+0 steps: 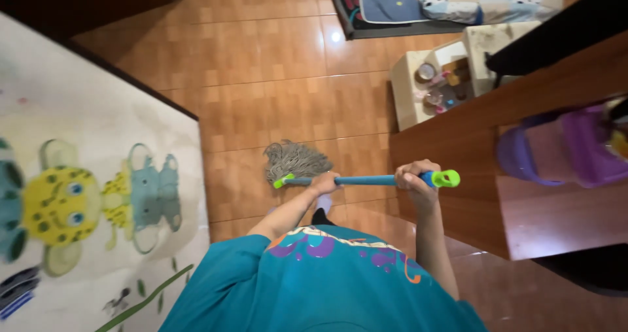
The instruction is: The person mops the tiled floor of a room using a grey string mop with a blue and green handle. They move the mop back and forth across the floor, covering areas near a wall with animal stickers, a wooden desk, and a bed with a Hello Kitty mat.
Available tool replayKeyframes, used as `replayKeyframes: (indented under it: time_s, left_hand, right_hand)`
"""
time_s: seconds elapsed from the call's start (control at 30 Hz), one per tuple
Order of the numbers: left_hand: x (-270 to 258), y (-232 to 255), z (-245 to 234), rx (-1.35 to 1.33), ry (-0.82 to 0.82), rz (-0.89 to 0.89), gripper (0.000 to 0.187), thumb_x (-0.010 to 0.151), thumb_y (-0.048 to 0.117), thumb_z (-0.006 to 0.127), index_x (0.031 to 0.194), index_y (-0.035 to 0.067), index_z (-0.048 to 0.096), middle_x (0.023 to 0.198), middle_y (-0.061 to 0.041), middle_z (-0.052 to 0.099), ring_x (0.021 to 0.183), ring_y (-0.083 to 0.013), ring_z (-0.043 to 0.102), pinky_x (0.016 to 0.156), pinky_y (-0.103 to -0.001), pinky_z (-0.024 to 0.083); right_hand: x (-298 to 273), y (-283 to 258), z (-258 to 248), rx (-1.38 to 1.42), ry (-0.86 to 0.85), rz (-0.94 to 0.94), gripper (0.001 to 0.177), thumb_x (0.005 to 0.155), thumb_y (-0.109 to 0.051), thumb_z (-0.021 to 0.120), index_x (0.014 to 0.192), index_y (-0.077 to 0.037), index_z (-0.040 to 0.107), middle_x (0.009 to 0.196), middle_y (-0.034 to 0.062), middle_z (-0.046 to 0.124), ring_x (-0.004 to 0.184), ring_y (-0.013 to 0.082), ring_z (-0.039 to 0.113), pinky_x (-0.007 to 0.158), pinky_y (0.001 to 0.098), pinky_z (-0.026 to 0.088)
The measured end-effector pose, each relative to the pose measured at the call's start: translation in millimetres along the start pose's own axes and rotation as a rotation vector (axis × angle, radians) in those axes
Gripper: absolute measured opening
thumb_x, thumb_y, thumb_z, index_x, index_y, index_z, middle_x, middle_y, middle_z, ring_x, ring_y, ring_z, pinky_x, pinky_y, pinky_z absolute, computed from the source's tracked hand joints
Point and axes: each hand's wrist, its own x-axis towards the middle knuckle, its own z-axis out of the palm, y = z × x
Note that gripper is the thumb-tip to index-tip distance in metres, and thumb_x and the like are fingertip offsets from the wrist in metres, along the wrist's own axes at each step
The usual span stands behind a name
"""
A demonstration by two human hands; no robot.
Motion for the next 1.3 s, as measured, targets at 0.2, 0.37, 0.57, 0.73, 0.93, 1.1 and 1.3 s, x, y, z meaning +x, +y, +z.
replayKeyframes:
  time_s: [0.2, 0.37, 0.57, 0.73, 0.93, 1.1, 1.3]
  left_hand:
    - [-63.9, -107.1, -33.2, -0.004, 0.048, -0.163, 0.020, 0.088, 0.042, 0.072, 0.104, 0.031, 0.075, 0.111, 0.000, 0.076, 0.120, -0.0239, 0.068, 0.096, -0.047, 0.055]
    - [-155.1, -150.8, -72.9, -0.087, 0.102, -0.179, 0.013, 0.086, 0.040, 0.073, 0.089, 0.027, 0.074, 0.092, 0.001, 0.076, 0.105, -0.0263, 0.073, 0.089, -0.047, 0.054]
    - [-182.6, -197.6, -52.2, 0.220, 0.004, -0.172, 0.018, 0.078, 0.027, 0.074, 0.095, 0.030, 0.079, 0.102, 0.001, 0.079, 0.112, -0.0248, 0.073, 0.092, -0.046, 0.057]
    - [-172.8, -189.0, 0.3, 0.126, 0.094, -0.117, 0.018, 0.074, 0.016, 0.076, 0.086, 0.028, 0.079, 0.087, 0.001, 0.078, 0.100, -0.0252, 0.076, 0.085, -0.045, 0.058]
    - [-143.7, -92.5, 73.3, 0.073, 0.218, 0.011, 0.015, 0.074, 0.017, 0.083, 0.088, 0.022, 0.078, 0.102, -0.007, 0.076, 0.108, -0.0320, 0.073, 0.088, -0.045, 0.061]
    - [-102.4, -19.2, 158.5, 0.005, 0.206, 0.133, 0.013, 0.077, 0.019, 0.080, 0.088, 0.021, 0.075, 0.100, -0.006, 0.075, 0.106, -0.0322, 0.072, 0.086, -0.045, 0.063]
    - [-81.0, 22.2, 262.4, -0.028, 0.377, 0.504, 0.030, 0.072, 0.020, 0.081, 0.099, 0.018, 0.068, 0.108, -0.010, 0.072, 0.113, -0.0322, 0.067, 0.098, -0.047, 0.056]
  right_hand:
    - [-4.7, 68.9, 84.3, -0.018, 0.078, 0.132, 0.039, 0.084, -0.001, 0.069, 0.052, -0.003, 0.047, 0.042, 0.0029, 0.033, 0.037, 0.0094, 0.035, 0.036, 0.0236, 0.028]
    - [-22.0, 95.1, 171.6, -0.301, 0.077, 0.272, 0.037, 0.087, -0.009, 0.074, 0.055, -0.006, 0.057, 0.044, 0.0047, 0.047, 0.044, 0.0088, 0.046, 0.042, 0.0245, 0.035]
    - [-29.5, 46.3, 268.5, -0.397, -0.290, 0.324, 0.038, 0.092, -0.011, 0.076, 0.057, -0.009, 0.063, 0.048, 0.0062, 0.058, 0.043, 0.0199, 0.051, 0.048, 0.0307, 0.045]
    - [-51.5, -1.6, 276.8, -0.306, -0.477, 0.286, 0.038, 0.095, -0.009, 0.075, 0.059, -0.010, 0.063, 0.052, 0.0059, 0.060, 0.044, 0.0210, 0.053, 0.048, 0.0318, 0.046]
    - [-95.4, -90.5, 235.0, -0.371, -0.586, 0.294, 0.037, 0.097, -0.011, 0.073, 0.062, -0.008, 0.060, 0.051, 0.0069, 0.054, 0.043, 0.0238, 0.051, 0.046, 0.0323, 0.044]
    - [-149.8, -148.2, 187.9, -0.404, -0.592, 0.348, 0.035, 0.097, -0.015, 0.072, 0.063, -0.010, 0.064, 0.052, 0.0040, 0.059, 0.044, 0.0218, 0.056, 0.046, 0.0313, 0.046]
    - [-172.8, -199.0, 166.0, -0.462, -0.682, 0.407, 0.035, 0.095, -0.010, 0.074, 0.063, -0.009, 0.060, 0.051, 0.0067, 0.060, 0.043, 0.0226, 0.058, 0.045, 0.0321, 0.045]
